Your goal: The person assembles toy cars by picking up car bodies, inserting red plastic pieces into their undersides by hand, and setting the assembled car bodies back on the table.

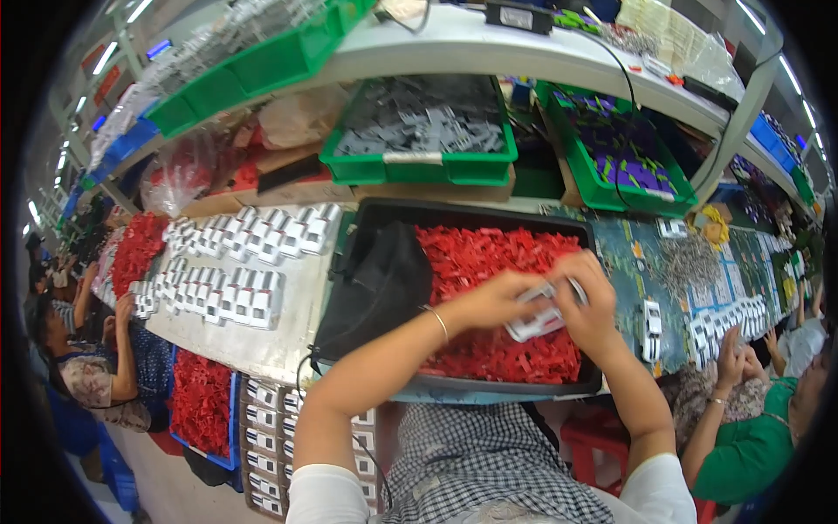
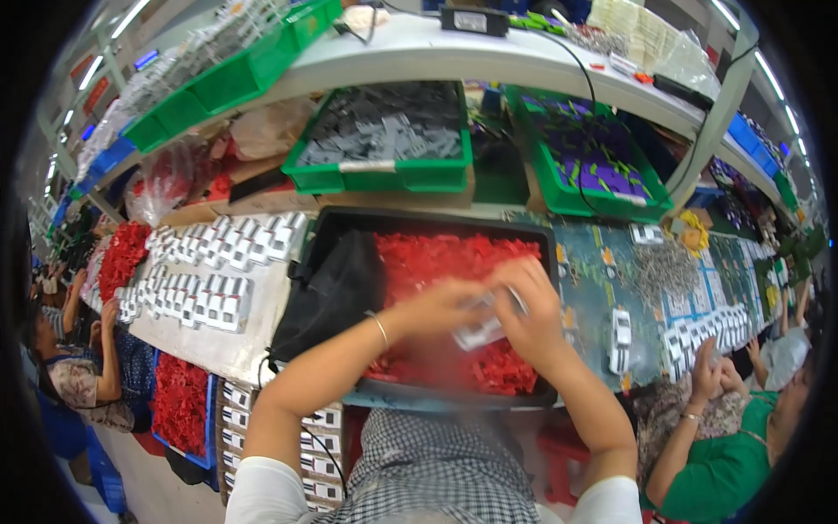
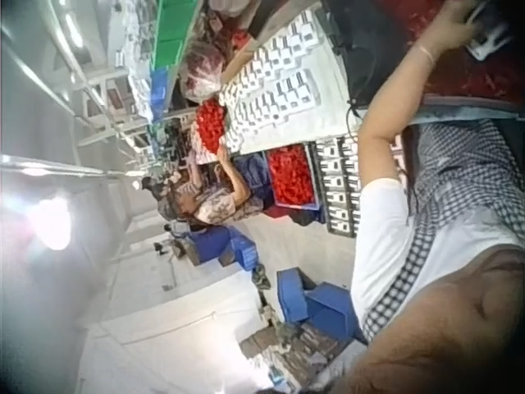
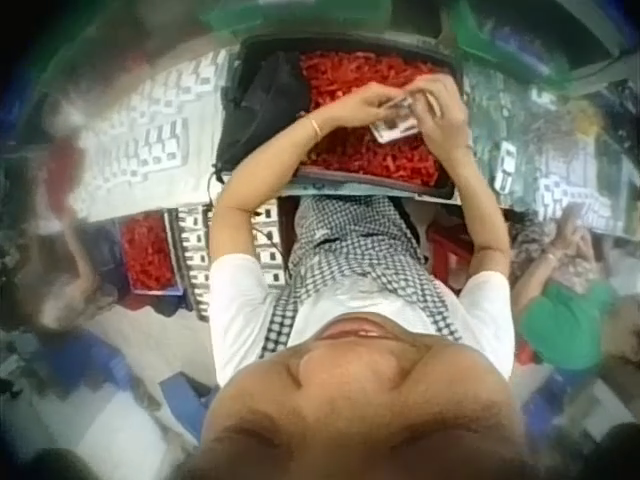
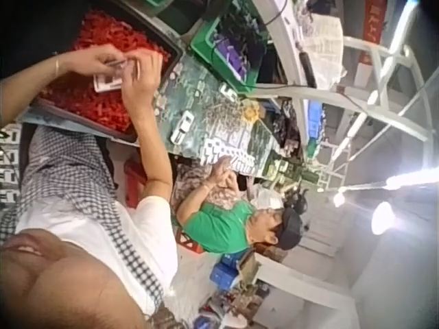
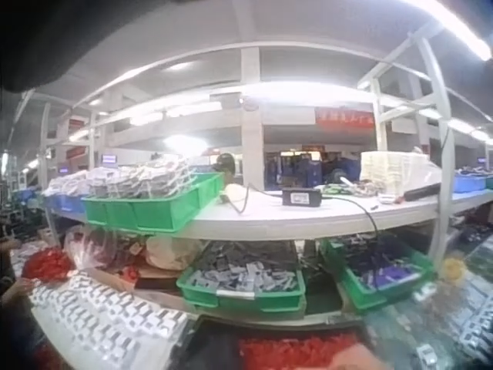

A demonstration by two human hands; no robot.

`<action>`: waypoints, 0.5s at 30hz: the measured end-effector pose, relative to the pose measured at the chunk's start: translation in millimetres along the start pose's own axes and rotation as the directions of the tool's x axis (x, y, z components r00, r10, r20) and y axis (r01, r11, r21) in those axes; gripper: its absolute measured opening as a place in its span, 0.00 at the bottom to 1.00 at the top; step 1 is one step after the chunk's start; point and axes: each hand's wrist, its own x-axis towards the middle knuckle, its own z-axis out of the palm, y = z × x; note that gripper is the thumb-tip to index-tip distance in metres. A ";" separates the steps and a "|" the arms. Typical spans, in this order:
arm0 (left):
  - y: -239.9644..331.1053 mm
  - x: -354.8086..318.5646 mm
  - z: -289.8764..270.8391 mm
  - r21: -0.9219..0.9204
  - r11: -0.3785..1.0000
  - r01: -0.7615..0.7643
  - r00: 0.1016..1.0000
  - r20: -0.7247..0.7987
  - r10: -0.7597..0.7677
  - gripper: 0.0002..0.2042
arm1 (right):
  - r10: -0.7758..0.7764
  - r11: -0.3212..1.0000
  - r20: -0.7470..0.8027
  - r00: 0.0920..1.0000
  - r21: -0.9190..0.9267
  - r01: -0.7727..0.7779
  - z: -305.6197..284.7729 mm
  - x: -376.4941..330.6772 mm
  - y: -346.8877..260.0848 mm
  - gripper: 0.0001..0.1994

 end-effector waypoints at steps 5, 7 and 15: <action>-18.3 7.8 -38.8 -0.354 0.935 0.017 0.864 -0.466 -0.191 0.09 | 0.374 0.894 0.048 0.926 0.247 -0.374 28.0 29.1 36.8 0.15; -24.5 7.2 -57.9 -0.424 0.905 -0.042 0.746 -0.615 -0.254 0.11 | 0.335 0.924 0.196 0.922 0.122 -0.362 32.1 25.1 50.9 0.12; -36.5 6.2 -75.1 -0.514 0.847 -0.135 0.659 -0.685 -0.310 0.14 | 0.142 0.933 0.500 0.854 -0.357 0.054 59.0 -5.8 58.2 0.09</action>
